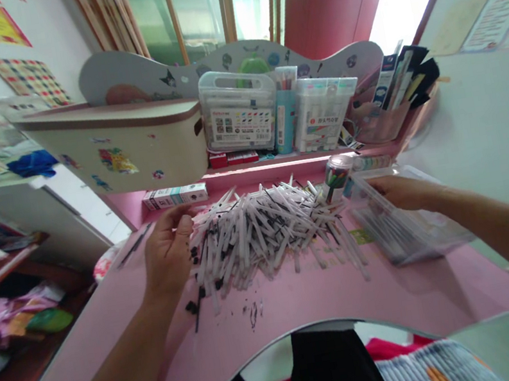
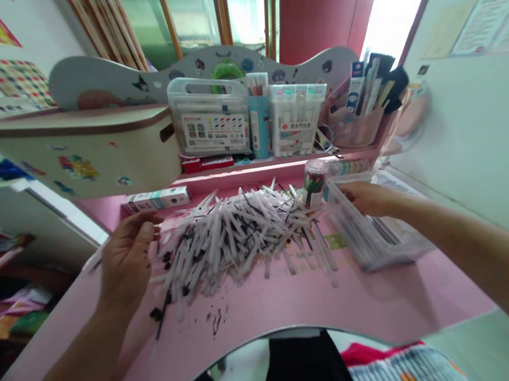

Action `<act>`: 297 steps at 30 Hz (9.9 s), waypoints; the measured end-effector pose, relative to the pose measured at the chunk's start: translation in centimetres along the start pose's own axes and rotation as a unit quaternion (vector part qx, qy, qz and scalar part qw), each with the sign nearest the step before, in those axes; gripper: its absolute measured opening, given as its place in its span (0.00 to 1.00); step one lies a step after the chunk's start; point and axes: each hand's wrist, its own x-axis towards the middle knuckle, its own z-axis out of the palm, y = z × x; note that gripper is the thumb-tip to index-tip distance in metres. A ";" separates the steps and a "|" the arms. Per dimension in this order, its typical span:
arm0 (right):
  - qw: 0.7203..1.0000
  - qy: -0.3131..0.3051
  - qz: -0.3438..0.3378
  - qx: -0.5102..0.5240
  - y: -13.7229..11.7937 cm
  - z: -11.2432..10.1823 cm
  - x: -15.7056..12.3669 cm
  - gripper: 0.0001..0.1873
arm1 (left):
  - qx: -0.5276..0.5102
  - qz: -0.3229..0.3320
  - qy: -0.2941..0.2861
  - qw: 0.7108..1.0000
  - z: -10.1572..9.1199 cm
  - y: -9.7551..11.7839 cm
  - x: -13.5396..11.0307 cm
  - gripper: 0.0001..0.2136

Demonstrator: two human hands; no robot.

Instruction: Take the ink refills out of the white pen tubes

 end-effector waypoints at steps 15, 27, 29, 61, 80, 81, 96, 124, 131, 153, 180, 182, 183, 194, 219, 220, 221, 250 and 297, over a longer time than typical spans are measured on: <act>0.994 0.079 0.021 -0.066 -1.3 -3.1 -1.5 0.12 | 0.161 -0.055 -0.053 0.984 -1.8 -1.0 1.9 0.15; 0.934 0.162 -0.307 -0.086 -15.2 6.1 -4.5 0.08 | 0.328 -0.063 -0.327 0.884 -4.0 -1.4 3.2 0.09; 0.940 0.115 -0.314 -0.074 -16.2 9.1 -3.3 0.09 | 0.331 -0.071 -0.333 0.880 -4.0 -1.5 3.2 0.09; 0.901 0.218 -0.374 -0.019 -13.6 19.1 -1.1 0.12 | 0.215 -0.172 -0.419 0.865 -3.6 -1.9 2.2 0.21; 0.909 0.195 -0.368 -0.025 -13.9 19.4 -1.3 0.13 | 0.157 -0.203 -0.355 0.899 -2.5 -1.9 1.8 0.26; 0.910 0.193 -0.367 -0.026 -13.9 19.4 -1.3 0.13 | 0.151 -0.202 -0.362 0.898 -2.5 -1.8 1.8 0.25; 0.913 0.186 -0.361 -0.024 -14.1 19.2 -1.2 0.12 | -0.006 -0.251 -0.409 0.877 -2.5 -0.7 1.8 0.13; 0.927 0.297 -0.197 0.116 -15.8 15.2 1.5 0.03 | -0.472 -0.346 -0.248 0.772 0.1 0.1 -0.4 0.05; 0.786 0.085 -0.110 0.603 -17.3 15.8 0.8 0.04 | -0.455 -0.412 -0.152 0.775 1.2 0.7 -0.8 0.04; 0.805 0.087 -0.099 0.579 -17.6 16.6 0.9 0.08 | -0.468 -0.433 -0.090 0.765 1.9 1.4 -1.1 0.09; 0.930 0.122 -0.258 0.229 -17.1 17.7 0.8 0.07 | -0.583 -0.443 0.004 0.681 -0.2 1.5 0.8 0.19; 0.929 0.118 -0.313 0.158 -17.2 17.9 0.6 0.07 | -0.583 -0.438 0.019 0.685 -0.2 1.5 1.0 0.19; 0.928 0.113 -0.333 0.126 -17.3 18.1 0.5 0.08 | -0.580 -0.436 0.027 0.687 -0.2 1.5 1.0 0.19; 0.922 -0.003 -0.378 -0.082 -21.0 19.8 -0.3 0.07 | -0.532 -0.412 0.073 0.736 -0.2 1.1 1.5 0.18; 0.928 -0.052 -0.346 -0.129 -26.9 24.5 2.0 0.11 | -0.524 -0.340 0.105 0.774 -2.5 -0.1 3.2 0.17; 0.930 -0.043 -0.347 -0.109 -26.7 23.9 2.2 0.10 | -0.522 -0.341 0.103 0.775 -2.4 -0.2 3.2 0.17; 0.933 -0.034 -0.348 -0.080 -26.4 23.2 2.3 0.08 | -0.519 -0.341 0.103 0.777 -2.3 -0.2 3.1 0.17; 0.866 0.117 -0.097 0.477 -18.1 18.1 3.3 0.06 | -0.442 -0.359 -0.112 0.814 1.9 0.3 -1.0 0.02; 0.938 -0.002 -0.337 0.083 -20.5 19.0 1.6 0.08 | -0.521 -0.362 0.064 0.771 -3.0 0.7 3.2 0.14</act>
